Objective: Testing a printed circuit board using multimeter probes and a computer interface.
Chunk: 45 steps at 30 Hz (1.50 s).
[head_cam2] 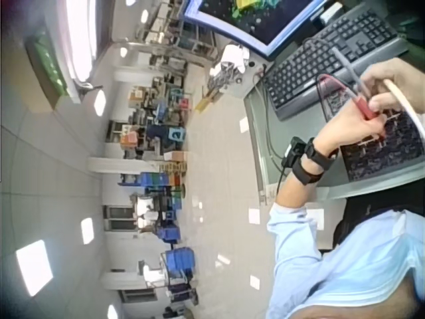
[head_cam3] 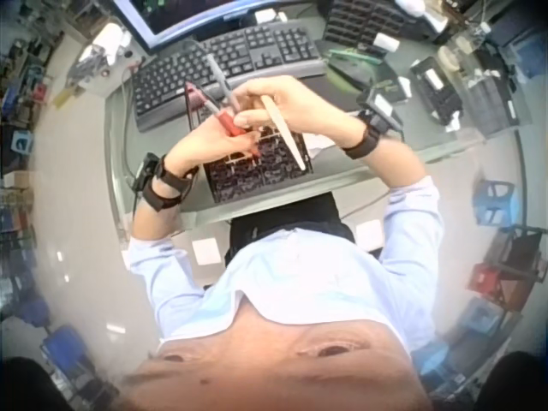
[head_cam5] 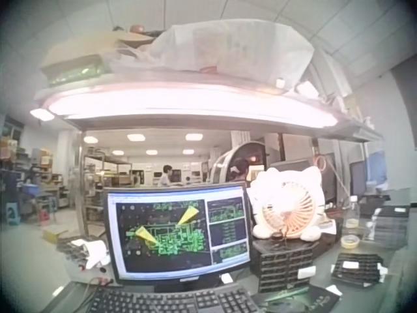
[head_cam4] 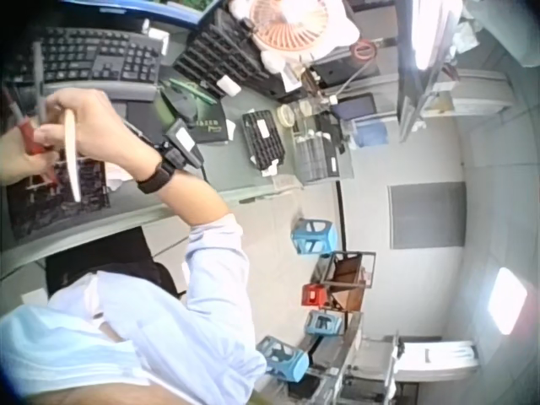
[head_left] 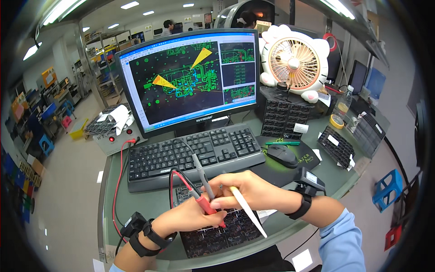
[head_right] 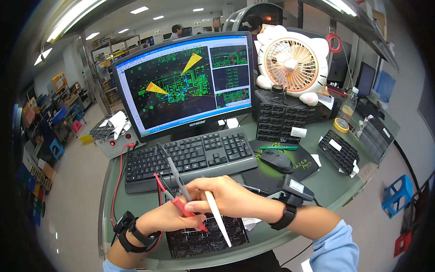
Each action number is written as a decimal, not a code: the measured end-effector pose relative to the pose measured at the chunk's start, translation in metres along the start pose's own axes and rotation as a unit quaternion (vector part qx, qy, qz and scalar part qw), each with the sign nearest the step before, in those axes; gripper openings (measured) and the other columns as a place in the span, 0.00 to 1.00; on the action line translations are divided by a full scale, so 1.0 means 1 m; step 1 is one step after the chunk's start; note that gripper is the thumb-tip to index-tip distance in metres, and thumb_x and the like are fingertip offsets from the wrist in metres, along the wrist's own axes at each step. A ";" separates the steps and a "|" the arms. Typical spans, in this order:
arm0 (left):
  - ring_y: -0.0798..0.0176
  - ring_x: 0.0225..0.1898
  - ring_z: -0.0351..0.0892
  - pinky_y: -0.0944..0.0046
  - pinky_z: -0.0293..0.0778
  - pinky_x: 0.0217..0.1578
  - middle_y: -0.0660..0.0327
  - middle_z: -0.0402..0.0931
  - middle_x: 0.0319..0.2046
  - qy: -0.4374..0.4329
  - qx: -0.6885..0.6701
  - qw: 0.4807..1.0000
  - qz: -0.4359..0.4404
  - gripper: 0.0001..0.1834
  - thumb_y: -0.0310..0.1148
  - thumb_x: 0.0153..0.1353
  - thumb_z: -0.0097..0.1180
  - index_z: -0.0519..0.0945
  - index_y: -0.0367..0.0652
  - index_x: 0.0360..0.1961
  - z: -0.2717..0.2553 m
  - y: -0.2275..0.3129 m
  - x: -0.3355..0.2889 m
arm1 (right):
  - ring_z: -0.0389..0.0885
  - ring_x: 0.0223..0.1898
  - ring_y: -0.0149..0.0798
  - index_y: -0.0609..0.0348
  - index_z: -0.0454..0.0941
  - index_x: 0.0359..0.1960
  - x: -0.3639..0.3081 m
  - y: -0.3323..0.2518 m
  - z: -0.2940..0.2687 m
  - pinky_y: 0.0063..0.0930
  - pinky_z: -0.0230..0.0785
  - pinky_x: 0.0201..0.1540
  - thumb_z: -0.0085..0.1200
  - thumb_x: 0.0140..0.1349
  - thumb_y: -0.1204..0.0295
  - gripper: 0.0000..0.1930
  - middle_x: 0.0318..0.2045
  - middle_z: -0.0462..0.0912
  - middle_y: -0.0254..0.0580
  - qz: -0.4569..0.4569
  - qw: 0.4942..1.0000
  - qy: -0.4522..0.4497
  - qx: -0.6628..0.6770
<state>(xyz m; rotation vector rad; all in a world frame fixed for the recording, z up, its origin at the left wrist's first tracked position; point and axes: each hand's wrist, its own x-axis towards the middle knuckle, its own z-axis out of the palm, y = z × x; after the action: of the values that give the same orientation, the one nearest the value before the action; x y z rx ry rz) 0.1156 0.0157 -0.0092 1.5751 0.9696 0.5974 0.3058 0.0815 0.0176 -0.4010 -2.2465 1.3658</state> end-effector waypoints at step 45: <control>0.74 0.34 0.69 0.71 0.73 0.36 0.62 0.64 0.35 0.029 -0.243 0.970 0.000 0.18 0.20 0.57 0.57 0.57 0.45 0.36 0.001 -0.014 -0.001 | 0.74 0.15 0.24 0.58 0.73 0.25 -0.069 0.047 0.005 0.19 0.62 0.17 0.63 0.57 0.70 0.11 0.15 0.77 0.31 -0.021 0.995 0.093 0.018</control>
<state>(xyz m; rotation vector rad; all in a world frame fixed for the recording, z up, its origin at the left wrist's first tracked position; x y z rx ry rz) 0.1128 0.0146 -0.0225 1.1249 0.7904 0.8151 0.3612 0.0666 -0.0432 -0.4476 -2.0642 1.2902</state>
